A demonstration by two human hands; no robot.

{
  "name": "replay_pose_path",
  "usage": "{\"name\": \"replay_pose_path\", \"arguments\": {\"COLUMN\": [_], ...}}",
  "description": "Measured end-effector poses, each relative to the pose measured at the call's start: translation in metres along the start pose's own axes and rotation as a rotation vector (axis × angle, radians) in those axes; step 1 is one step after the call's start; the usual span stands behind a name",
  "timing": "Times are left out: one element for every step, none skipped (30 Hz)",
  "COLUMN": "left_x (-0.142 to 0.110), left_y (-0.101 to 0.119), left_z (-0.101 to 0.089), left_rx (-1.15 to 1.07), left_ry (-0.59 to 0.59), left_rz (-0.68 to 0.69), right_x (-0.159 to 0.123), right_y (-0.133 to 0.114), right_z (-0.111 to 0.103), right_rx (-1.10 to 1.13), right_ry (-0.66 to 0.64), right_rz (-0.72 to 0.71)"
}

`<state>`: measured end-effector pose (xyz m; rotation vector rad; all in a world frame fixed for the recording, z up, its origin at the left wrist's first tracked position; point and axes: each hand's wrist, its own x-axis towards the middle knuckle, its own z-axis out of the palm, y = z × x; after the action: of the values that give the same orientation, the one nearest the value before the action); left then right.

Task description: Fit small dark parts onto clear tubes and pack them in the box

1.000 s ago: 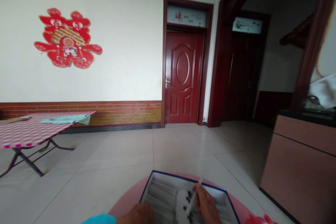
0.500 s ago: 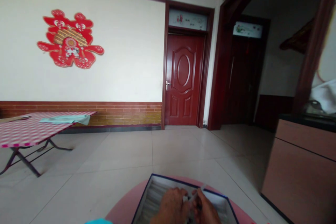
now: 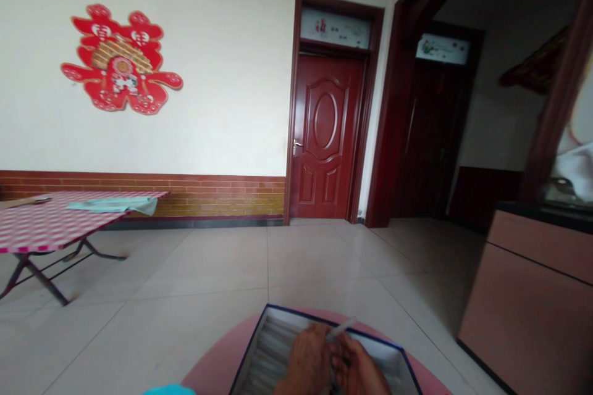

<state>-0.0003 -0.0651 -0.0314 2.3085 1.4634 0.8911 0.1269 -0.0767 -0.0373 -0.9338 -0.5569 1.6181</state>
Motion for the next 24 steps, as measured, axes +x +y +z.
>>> {"name": "replay_pose_path", "arguments": {"left_x": [0.000,0.000,0.000,0.000,0.001,0.001,0.002,0.002,0.003,0.004,0.004,0.005,0.005,0.005,0.005,0.004,0.004,0.004,0.004,0.004,0.004,0.004,0.004,0.004], "left_y": [-0.002,-0.003,-0.004,-0.004,-0.004,-0.003,-0.002,-0.002,-0.002,-0.002,-0.003,-0.003,-0.004,-0.005,-0.005,-0.005,-0.005,-0.005,-0.005,-0.005,-0.005,-0.005,-0.006,-0.006], "left_z": [0.002,0.003,0.004,0.005,0.004,0.004,0.003,0.001,0.000,-0.002,-0.004,-0.005,-0.007,-0.008,-0.009,-0.010,-0.010,-0.010,-0.009,-0.008,-0.007,-0.006,-0.005,-0.004], "left_rx": [0.001,0.007,0.016,0.026,0.036,0.043,0.050,0.058,0.068,0.079,0.090,0.098,0.104,0.110,0.117,0.125,0.135,0.145,0.153,0.159,0.162,0.162,0.160,0.156], "left_ry": [0.036,0.072,0.106,0.134,0.151,0.158,0.164,0.171,0.182,0.198,0.217,0.232,0.244,0.252,0.257,0.260,0.261,0.261,0.262,0.263,0.264,0.264,0.262,0.257], "left_rz": [-0.004,-0.009,-0.016,-0.028,-0.041,-0.056,-0.071,-0.084,-0.093,-0.098,-0.103,-0.105,-0.106,-0.106,-0.106,-0.106,-0.108,-0.109,-0.110,-0.107,-0.100,-0.090,-0.077,-0.065], "right_x": [0.000,0.000,0.001,0.001,0.001,0.001,0.001,0.000,0.000,-0.001,-0.001,-0.001,-0.001,-0.001,-0.001,-0.002,-0.002,-0.003,-0.004,-0.005,-0.007,-0.008,-0.009,-0.011], "right_y": [0.000,0.001,0.002,0.003,0.004,0.005,0.006,0.006,0.005,0.004,0.002,0.000,-0.002,-0.004,-0.006,-0.007,-0.007,-0.007,-0.007,-0.007,-0.007,-0.008,-0.010,-0.014], "right_z": [-0.001,-0.002,-0.004,-0.005,-0.007,-0.008,-0.009,-0.010,-0.011,-0.011,-0.012,-0.012,-0.012,-0.013,-0.013,-0.013,-0.012,-0.012,-0.012,-0.012,-0.011,-0.010,-0.009,-0.008], "right_rx": [0.032,0.051,0.057,0.048,0.032,0.011,-0.011,-0.029,-0.040,-0.045,-0.044,-0.040,-0.037,-0.037,-0.038,-0.043,-0.058,-0.088,-0.138,-0.218,-0.344,-0.495,-0.646,-0.773], "right_ry": [-0.029,-0.061,-0.087,-0.101,-0.100,-0.087,-0.065,-0.041,-0.021,-0.002,0.014,0.029,0.042,0.054,0.064,0.071,0.078,0.086,0.097,0.113,0.126,0.135,0.134,0.128], "right_rz": [0.013,0.019,0.012,-0.008,-0.033,-0.058,-0.081,-0.099,-0.116,-0.131,-0.149,-0.168,-0.187,-0.203,-0.219,-0.231,-0.241,-0.249,-0.258,-0.266,-0.281,-0.302,-0.328,-0.353]}}
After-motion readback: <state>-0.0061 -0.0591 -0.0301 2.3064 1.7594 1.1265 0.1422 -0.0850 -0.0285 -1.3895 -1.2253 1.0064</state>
